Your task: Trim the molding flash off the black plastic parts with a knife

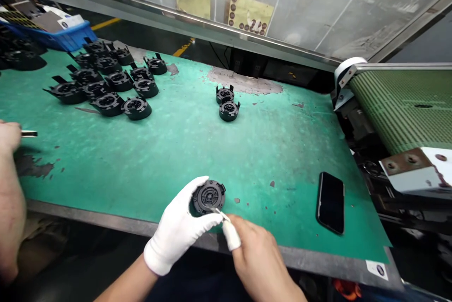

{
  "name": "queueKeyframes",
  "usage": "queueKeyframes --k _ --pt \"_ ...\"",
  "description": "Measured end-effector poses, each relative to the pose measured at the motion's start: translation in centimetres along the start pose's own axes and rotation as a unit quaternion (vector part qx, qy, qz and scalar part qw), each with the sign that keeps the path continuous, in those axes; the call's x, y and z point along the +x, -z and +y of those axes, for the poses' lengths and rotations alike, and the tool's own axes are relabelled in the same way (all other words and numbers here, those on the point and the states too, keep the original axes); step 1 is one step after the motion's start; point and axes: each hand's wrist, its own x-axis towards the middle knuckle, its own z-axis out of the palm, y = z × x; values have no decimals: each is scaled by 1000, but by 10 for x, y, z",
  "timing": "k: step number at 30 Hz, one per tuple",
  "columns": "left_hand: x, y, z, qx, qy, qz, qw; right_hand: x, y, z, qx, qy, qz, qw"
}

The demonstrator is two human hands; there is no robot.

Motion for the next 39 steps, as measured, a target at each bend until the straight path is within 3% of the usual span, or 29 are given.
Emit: queueKeyframes --k 3,6,16,25,31,36,39 --pt "-1 -3 1 -15 -30 8 999 5 13 6 46 22 22 998" --pt "0 -4 5 -24 -47 4 999 15 18 10 24 37 15 999" --pt "-1 -7 1 -9 -34 10 999 22 13 13 -173 50 59 982" --pt "1 -9 2 0 -60 22 998 23 15 17 -180 67 69 979" --pt "-1 -14 1 12 -87 43 995 33 10 17 -221 29 112 968" --pt "-1 -16 0 7 -87 54 995 23 15 25 -131 34 82 987" --pt "-1 -15 1 15 -77 68 995 5 18 26 -134 37 35 990"
